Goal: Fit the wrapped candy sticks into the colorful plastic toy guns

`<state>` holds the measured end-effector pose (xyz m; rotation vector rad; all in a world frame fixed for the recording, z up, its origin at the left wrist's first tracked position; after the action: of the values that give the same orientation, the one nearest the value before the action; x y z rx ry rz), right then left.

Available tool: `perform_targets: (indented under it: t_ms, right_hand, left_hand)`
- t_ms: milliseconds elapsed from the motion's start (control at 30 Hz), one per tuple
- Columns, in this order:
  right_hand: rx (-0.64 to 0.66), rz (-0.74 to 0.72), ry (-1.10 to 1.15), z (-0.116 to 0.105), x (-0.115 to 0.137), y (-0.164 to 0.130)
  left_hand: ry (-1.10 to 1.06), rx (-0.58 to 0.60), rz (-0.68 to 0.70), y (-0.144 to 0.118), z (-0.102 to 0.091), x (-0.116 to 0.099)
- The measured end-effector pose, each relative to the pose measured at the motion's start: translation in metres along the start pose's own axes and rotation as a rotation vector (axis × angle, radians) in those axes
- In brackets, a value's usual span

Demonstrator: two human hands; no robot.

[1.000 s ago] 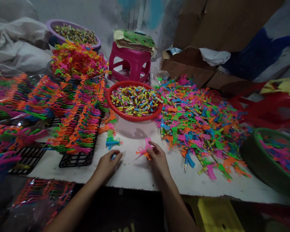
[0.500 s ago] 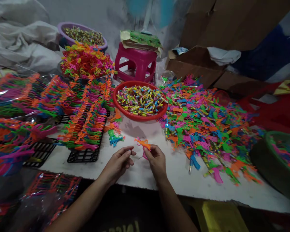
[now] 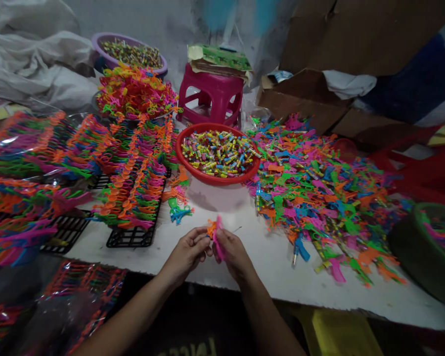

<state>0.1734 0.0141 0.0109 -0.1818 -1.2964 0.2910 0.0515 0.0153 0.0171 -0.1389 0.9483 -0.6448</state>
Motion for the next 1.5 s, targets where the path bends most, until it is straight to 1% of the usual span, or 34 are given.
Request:
perform_targets:
  t_ms: [33, 67, 133, 200, 300, 367, 467, 567, 733, 900, 1033, 1200, 1300, 1367, 1433, 1467, 1500]
  right_hand:
    - [-0.007, -0.006, 0.003, 0.001, 0.0, 0.0]
    - [-0.058, -0.041, 0.005, 0.001, 0.002, -0.001]
    - [-0.22, -0.152, 0.005, -0.001, 0.008, -0.003]
    - [-0.333, -0.234, -0.021, -0.001, 0.013, -0.005]
    - [-0.396, -0.285, -0.118, 0.002, 0.016, -0.006]
    - [-0.412, -0.319, -0.206, 0.005, 0.016, -0.007]
    - [-0.43, -0.359, -0.31, 0.007, 0.015, -0.009]
    - [-0.439, -0.378, -0.384, 0.007, 0.014, -0.012]
    - [-0.425, -0.403, -0.47, 0.008, 0.011, -0.016]
    - [-0.442, -0.399, -0.44, 0.006, 0.007, -0.018]
    - [-0.434, -0.394, -0.419, 0.004, 0.01, -0.019]
    - [-0.434, -0.395, -0.415, 0.002, 0.013, -0.017]
    - [-0.48, -0.386, -0.398, 0.007, 0.008, -0.018]
    - [-0.516, -0.394, -0.346, 0.012, 0.0, -0.018]
    - [-0.519, -0.411, -0.297, 0.013, -0.009, -0.012]
    - [-0.499, -0.411, -0.292, 0.01, -0.011, -0.005]
    - [-0.472, -0.405, -0.303, 0.004, -0.01, 0.003]
  left_hand:
    - [-0.005, -0.016, 0.02, 0.0, 0.0, 0.0]
    - [-0.006, -0.031, 0.039, 0.001, 0.0, 0.001]
    - [0.004, -0.046, 0.054, 0.001, -0.001, 0.003]
    - [0.03, -0.039, 0.06, 0.002, -0.001, 0.005]
    - [0.081, -0.04, 0.089, 0.002, 0.0, 0.006]
    - [0.114, -0.06, 0.106, 0.002, 0.001, 0.005]
    - [0.155, -0.105, 0.097, 0.001, 0.004, 0.002]
    - [0.167, -0.131, 0.104, 0.0, 0.006, 0.002]
    - [0.166, -0.151, 0.161, 0.0, 0.005, 0.003]
    - [0.329, -0.173, 0.178, -0.002, 0.007, -0.003]
    - [0.346, -0.16, 0.19, -0.002, 0.009, -0.004]
    - [0.392, -0.173, 0.201, -0.003, 0.009, -0.001]
    - [0.472, -0.18, 0.21, -0.006, 0.009, 0.001]
    - [0.539, -0.191, 0.261, -0.005, 0.008, 0.001]
    - [0.592, -0.164, 0.258, 0.0, 0.006, 0.003]
    - [0.611, -0.156, 0.236, 0.005, 0.003, 0.005]
    - [0.63, -0.122, 0.189, 0.01, 0.001, 0.008]
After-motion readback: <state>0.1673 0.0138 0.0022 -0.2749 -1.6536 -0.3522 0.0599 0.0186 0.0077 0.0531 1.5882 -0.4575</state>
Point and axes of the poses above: each hand's wrist, its own y-axis towards the middle knuckle, its own z-axis out of the palm, x = y × z, the point moved 3 cm from there along y, towards the middle knuckle, and after that the axes turned 5 degrees about x, right-handed, at the moved point
